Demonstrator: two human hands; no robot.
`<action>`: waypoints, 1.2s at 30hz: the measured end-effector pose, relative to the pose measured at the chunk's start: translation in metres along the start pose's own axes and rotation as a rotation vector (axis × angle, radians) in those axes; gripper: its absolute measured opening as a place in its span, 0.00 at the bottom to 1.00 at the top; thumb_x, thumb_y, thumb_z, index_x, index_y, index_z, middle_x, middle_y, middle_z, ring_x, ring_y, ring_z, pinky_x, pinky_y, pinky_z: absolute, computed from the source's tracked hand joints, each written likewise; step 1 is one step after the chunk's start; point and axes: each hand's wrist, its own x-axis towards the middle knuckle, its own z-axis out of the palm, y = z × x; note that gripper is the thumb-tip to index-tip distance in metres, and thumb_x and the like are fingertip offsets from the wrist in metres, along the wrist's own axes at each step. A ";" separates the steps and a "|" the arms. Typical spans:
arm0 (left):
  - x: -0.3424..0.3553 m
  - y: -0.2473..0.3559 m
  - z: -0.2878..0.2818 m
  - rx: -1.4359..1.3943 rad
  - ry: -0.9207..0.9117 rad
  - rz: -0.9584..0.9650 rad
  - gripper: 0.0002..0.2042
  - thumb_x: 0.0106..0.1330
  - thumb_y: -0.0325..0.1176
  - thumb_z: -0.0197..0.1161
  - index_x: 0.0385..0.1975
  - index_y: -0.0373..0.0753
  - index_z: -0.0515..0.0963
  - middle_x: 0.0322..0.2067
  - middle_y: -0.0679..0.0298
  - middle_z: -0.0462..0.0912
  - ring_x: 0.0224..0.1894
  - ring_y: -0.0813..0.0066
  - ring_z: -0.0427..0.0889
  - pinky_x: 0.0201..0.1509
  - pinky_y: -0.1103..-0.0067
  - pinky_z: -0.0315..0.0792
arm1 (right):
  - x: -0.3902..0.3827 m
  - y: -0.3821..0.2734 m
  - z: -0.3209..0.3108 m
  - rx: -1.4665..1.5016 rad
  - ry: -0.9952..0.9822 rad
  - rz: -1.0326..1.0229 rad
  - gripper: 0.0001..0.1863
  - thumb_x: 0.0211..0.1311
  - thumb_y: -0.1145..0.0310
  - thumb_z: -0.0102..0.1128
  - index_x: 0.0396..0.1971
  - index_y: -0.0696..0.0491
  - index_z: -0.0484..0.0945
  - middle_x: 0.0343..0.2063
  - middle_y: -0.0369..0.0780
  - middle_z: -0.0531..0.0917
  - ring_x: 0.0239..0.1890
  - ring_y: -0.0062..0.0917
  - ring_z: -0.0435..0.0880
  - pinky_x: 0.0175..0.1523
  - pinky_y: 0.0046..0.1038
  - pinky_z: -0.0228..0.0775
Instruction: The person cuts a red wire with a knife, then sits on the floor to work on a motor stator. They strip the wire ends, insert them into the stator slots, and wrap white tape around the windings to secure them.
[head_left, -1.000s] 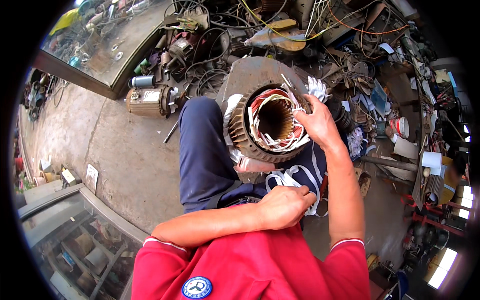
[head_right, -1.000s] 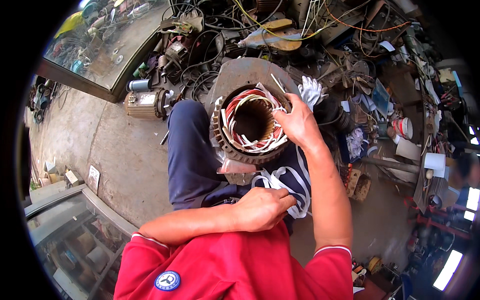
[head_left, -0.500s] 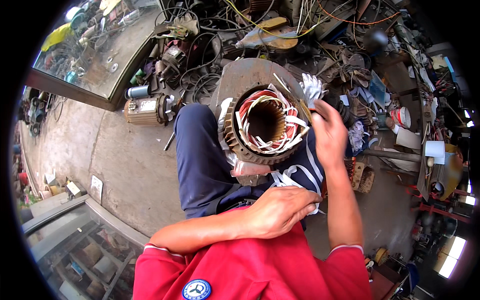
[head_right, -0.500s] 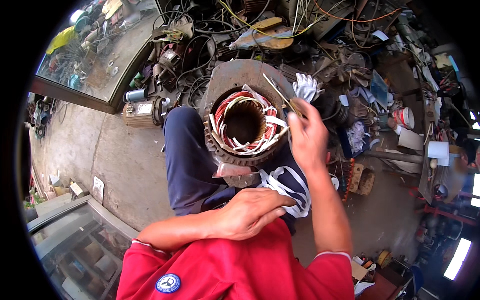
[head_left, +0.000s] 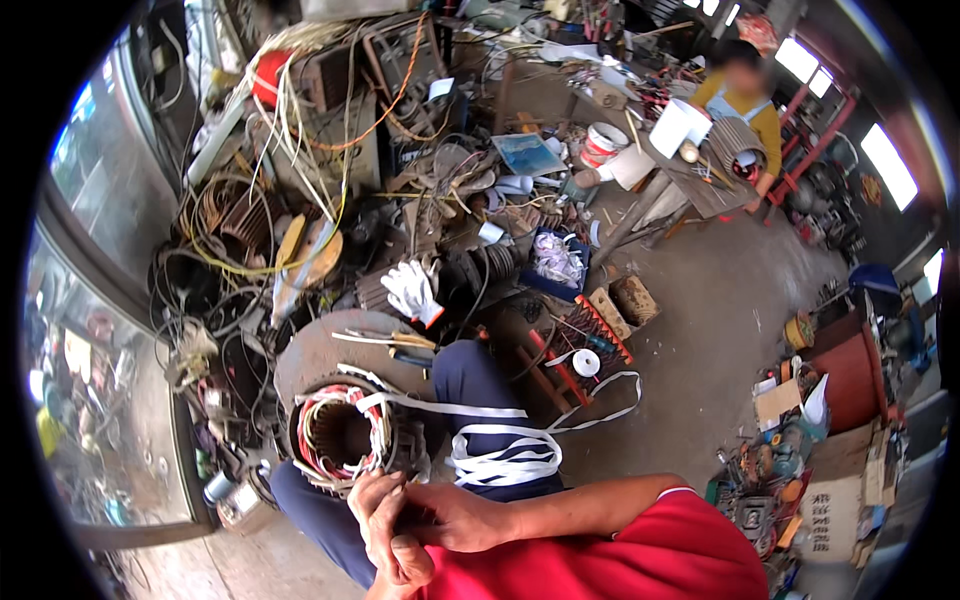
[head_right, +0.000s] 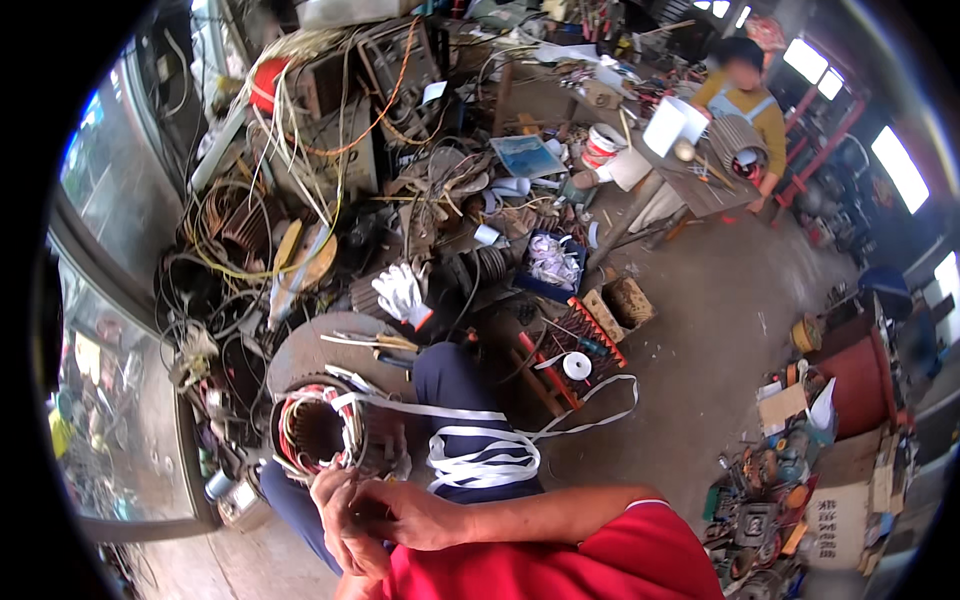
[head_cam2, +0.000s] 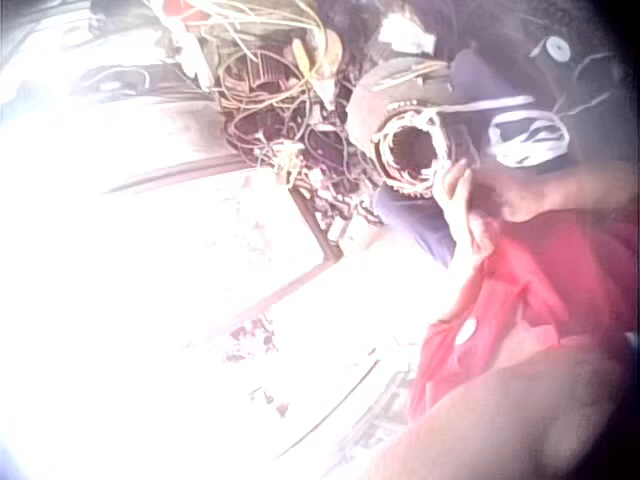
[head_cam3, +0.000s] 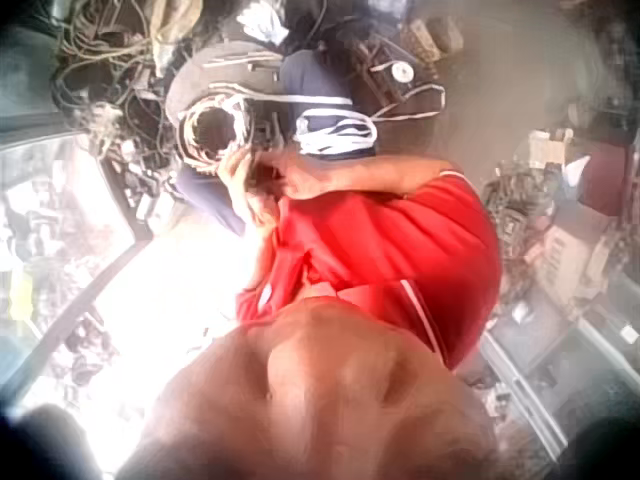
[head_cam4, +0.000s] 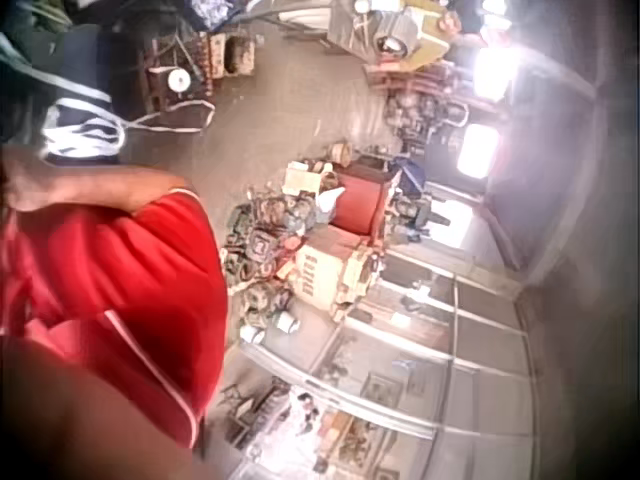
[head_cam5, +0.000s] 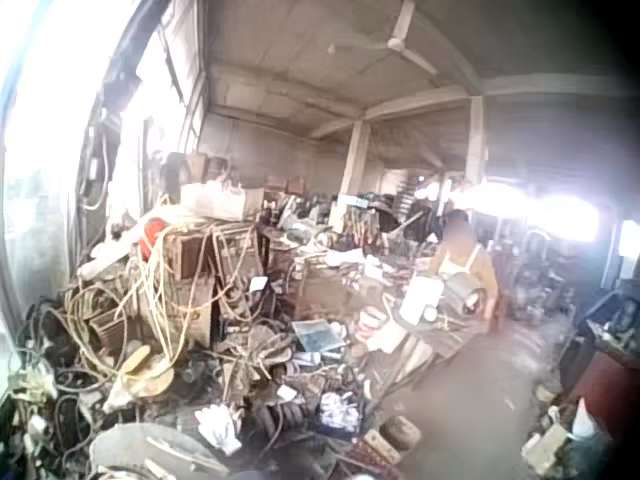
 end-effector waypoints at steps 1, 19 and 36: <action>0.002 -0.001 0.002 0.021 -0.013 0.033 0.23 0.78 0.45 0.38 0.53 0.29 0.71 0.51 0.43 0.76 0.55 0.41 0.74 0.65 0.51 0.62 | 0.000 0.004 0.001 0.068 0.008 0.032 0.08 0.65 0.73 0.62 0.41 0.58 0.75 0.35 0.40 0.80 0.39 0.24 0.80 0.45 0.28 0.72; -0.018 -0.001 -0.006 0.187 -0.062 -0.059 0.26 0.77 0.46 0.38 0.63 0.31 0.67 0.61 0.44 0.70 0.65 0.42 0.67 0.69 0.53 0.58 | -0.003 0.005 0.002 0.098 -0.084 0.037 0.10 0.64 0.69 0.61 0.39 0.60 0.80 0.33 0.43 0.84 0.39 0.29 0.83 0.47 0.31 0.73; -0.040 -0.016 -0.030 0.484 -0.242 -0.269 0.10 0.68 0.28 0.60 0.45 0.31 0.82 0.34 0.49 0.85 0.33 0.52 0.85 0.40 0.65 0.78 | 0.000 -0.009 -0.019 -0.237 0.019 0.013 0.08 0.68 0.70 0.58 0.41 0.59 0.78 0.28 0.44 0.84 0.31 0.35 0.84 0.37 0.34 0.74</action>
